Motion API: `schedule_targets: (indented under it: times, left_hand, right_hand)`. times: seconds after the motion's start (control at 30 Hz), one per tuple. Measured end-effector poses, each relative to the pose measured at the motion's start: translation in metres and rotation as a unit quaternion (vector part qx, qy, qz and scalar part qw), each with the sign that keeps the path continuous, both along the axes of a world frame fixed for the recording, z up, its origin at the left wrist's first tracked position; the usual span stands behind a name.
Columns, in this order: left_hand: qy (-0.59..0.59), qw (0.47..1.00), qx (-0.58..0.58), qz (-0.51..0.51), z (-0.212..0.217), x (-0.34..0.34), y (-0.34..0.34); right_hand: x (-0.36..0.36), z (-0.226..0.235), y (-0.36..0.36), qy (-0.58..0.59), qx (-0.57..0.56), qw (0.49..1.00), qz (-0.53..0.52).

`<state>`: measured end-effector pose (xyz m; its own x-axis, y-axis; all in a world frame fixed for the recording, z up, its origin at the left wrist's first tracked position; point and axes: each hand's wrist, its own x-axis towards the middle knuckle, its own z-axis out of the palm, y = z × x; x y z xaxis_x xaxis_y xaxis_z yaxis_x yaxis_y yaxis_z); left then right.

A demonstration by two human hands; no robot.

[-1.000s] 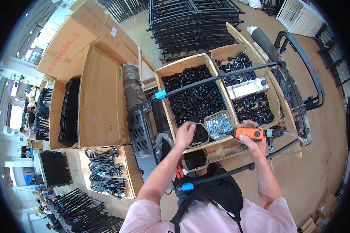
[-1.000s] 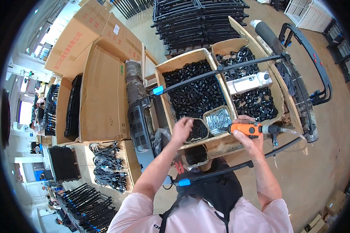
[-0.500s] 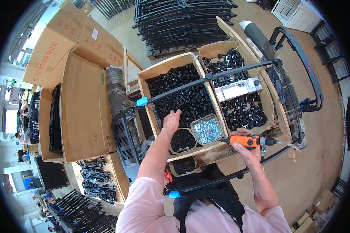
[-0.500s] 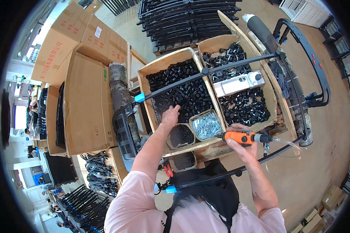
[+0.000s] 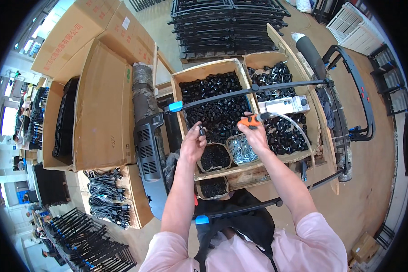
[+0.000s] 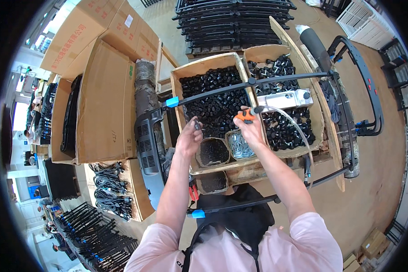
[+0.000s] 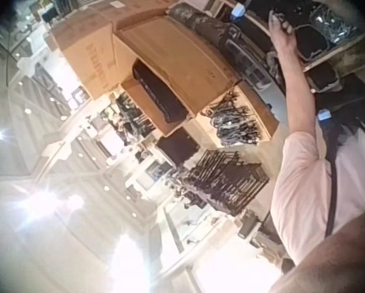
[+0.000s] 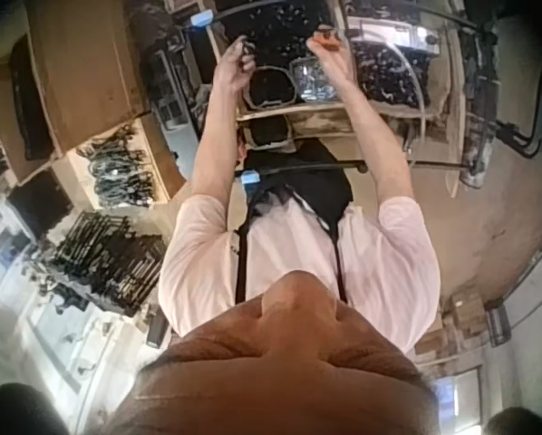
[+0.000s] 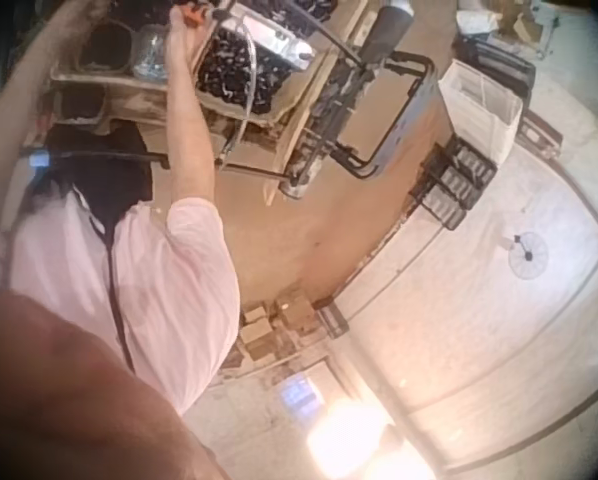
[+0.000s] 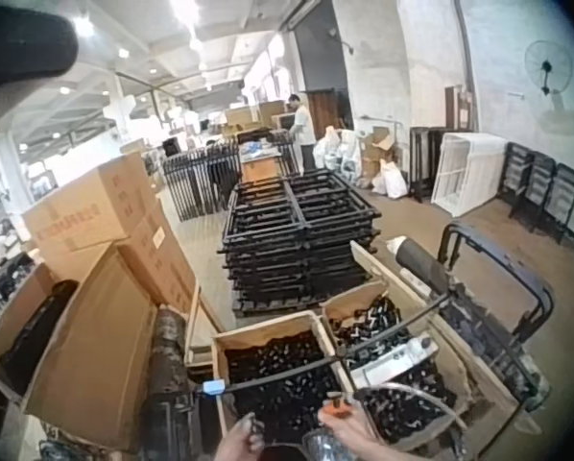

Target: The person assembles a black electronic device in a warehouse setting. They attach a power cord to the unit using pliers and then secure a black plastic cover onto the device using an orange power drill. The person handles various components including screws and cables during the process.

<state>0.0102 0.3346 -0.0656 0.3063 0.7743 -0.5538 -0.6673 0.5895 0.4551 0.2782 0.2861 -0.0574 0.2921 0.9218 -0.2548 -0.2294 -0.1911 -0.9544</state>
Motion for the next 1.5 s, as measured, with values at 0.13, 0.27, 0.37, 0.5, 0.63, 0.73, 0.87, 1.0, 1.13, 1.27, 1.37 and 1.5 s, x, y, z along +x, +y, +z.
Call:
schedule_targets:
  times: [0.13,0.27,0.37,0.5,0.63,0.73,0.87,1.0,1.13,1.27,1.37,1.5]
  left_hand:
    - [-0.211,0.976,-0.013,0.052,0.040,-0.012,-0.052]
    - [-0.270,0.963,-0.012,0.018,0.055,-0.018,-0.090]
    - [-0.272,0.962,-0.024,-0.017,0.064,-0.013,-0.110]
    - [-0.195,0.979,-0.023,-0.049,0.061,-0.021,-0.138]
    - [-0.099,0.991,0.023,-0.083,0.064,-0.029,-0.163]
    - [-0.067,0.992,0.062,-0.087,0.050,-0.034,-0.177]
    - [0.060,0.991,0.085,-0.080,0.036,-0.040,-0.195]
    - [0.150,0.981,0.094,-0.084,0.019,-0.039,-0.207]
    - [0.187,0.979,0.052,-0.056,0.007,-0.028,-0.214]
    - [0.205,0.976,0.041,-0.061,0.011,-0.022,-0.217]
    - [0.204,0.978,0.016,-0.044,0.003,-0.017,-0.218]
    - [0.209,0.975,0.019,-0.075,0.009,-0.014,-0.215]
  right_hand:
    - [-0.008,-0.040,0.032,-0.183,-0.155,0.970,0.031]
    - [0.004,-0.011,0.021,-0.213,-0.249,0.924,0.197]
    - [0.011,-0.012,-0.007,-0.455,-0.209,0.798,0.335]
    - [-0.007,-0.079,-0.037,-0.551,-0.119,0.758,0.329]
    - [-0.007,-0.104,-0.030,-0.575,-0.107,0.718,0.377]
    - [-0.006,-0.108,-0.035,-0.591,-0.055,0.702,0.394]
    - [-0.023,-0.076,-0.038,-0.609,-0.114,0.679,0.394]
    - [-0.033,-0.064,-0.042,-0.629,-0.141,0.627,0.438]
    - [-0.015,-0.109,-0.029,-0.657,-0.101,0.618,0.420]
    - [-0.002,-0.107,-0.029,-0.642,-0.092,0.630,0.427]
    - [-0.002,-0.102,-0.031,-0.641,-0.072,0.640,0.417]
    - [-0.003,-0.086,-0.032,-0.644,-0.025,0.684,0.342]
